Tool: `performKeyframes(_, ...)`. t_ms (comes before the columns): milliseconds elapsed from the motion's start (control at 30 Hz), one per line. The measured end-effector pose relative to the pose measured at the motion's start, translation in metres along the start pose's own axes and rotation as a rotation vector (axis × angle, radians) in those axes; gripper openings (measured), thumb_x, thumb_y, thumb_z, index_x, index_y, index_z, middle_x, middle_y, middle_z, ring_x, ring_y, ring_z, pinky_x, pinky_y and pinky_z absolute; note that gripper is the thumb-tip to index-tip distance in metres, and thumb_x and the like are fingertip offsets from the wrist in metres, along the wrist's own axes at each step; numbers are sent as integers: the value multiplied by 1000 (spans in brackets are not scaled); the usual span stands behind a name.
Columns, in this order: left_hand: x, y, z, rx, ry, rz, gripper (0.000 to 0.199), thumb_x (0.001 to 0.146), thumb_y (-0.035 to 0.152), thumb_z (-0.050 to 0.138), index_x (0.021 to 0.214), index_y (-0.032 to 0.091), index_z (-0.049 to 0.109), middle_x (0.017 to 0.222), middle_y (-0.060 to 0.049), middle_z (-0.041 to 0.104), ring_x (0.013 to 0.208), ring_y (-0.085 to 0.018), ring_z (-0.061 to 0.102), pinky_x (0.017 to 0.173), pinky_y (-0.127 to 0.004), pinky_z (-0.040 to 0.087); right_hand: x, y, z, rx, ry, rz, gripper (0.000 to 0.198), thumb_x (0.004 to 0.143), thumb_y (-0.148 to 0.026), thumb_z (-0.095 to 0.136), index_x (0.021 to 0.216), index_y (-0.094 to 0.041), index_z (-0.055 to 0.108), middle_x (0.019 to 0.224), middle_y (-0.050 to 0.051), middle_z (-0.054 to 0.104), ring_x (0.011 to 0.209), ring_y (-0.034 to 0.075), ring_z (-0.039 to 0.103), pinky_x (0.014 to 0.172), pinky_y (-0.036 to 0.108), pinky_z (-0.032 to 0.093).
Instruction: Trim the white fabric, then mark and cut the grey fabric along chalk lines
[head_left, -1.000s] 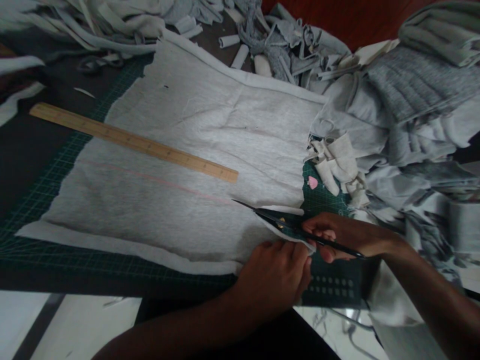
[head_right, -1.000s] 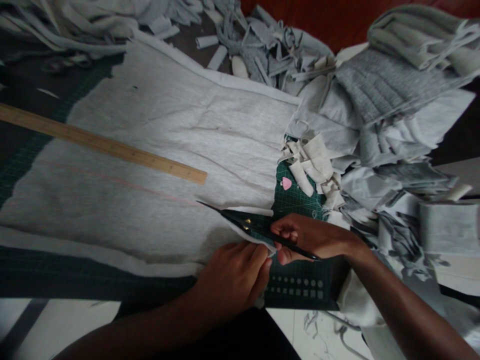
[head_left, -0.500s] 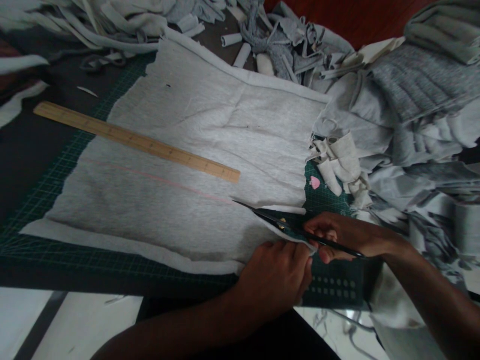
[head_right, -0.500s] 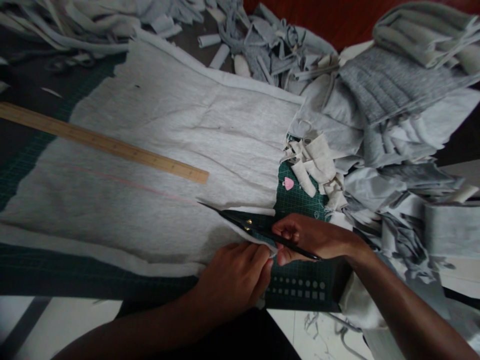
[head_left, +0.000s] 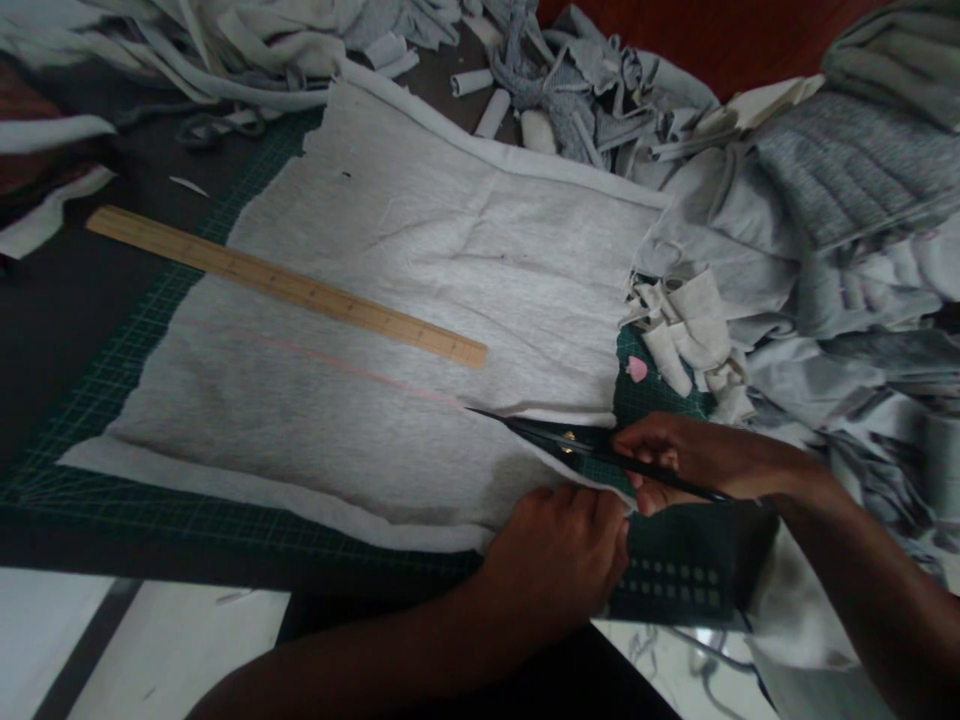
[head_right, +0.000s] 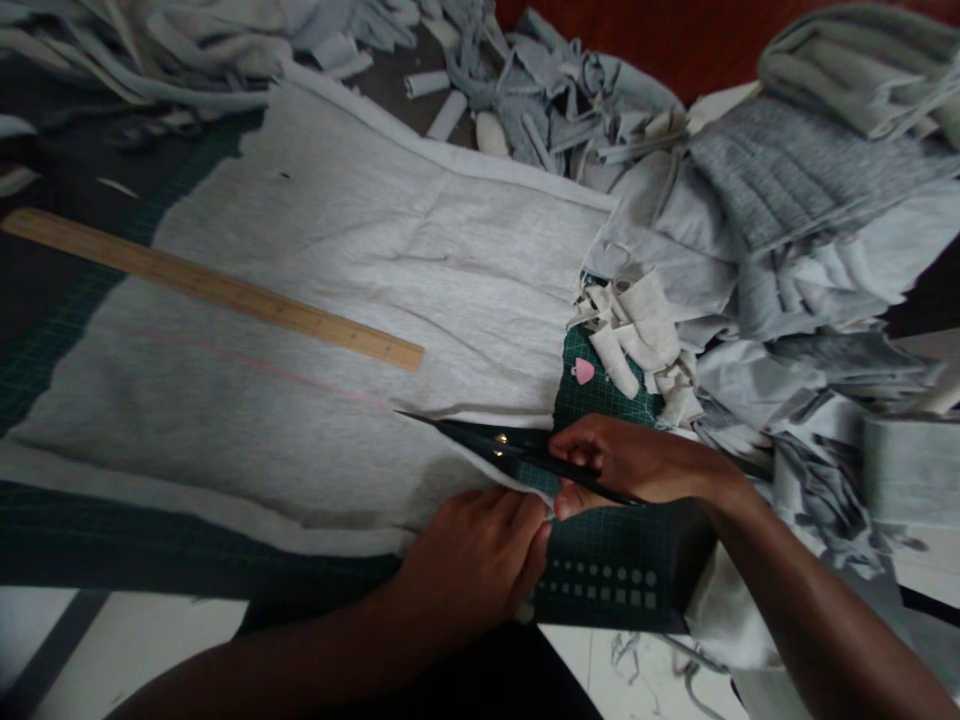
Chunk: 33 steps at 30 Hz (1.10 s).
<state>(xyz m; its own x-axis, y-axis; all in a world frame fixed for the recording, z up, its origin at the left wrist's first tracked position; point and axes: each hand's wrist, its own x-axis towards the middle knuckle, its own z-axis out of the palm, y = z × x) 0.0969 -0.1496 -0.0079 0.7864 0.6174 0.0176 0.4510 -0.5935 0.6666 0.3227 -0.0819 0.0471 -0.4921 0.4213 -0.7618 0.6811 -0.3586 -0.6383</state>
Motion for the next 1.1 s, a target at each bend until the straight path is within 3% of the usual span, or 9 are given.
performKeyframes(133,0,0,1,-5,-11,-4,11,107,22,46,104,19,55,93,-4,73,81,-24,73,68,-38,60,1,-4,-3,-8,-16,-4,68,75,-87,70,74,-21,53,69,-3,47,66,14,42,58,27,33)
performKeyframes(333,-1,0,3,4,7,-5,10,107,23,46,106,19,55,94,-4,73,82,-24,73,68,-38,61,0,-5,-10,-146,44,25,55,76,-65,82,70,-21,49,69,-5,40,66,13,40,60,27,33)
performKeyframes(1100,1,-1,2,21,-53,-39,12,108,25,46,107,19,57,96,-5,75,84,-26,75,72,-41,64,6,1,-16,-107,-27,-44,51,83,-60,77,70,-21,46,70,-6,39,66,12,39,61,27,31)
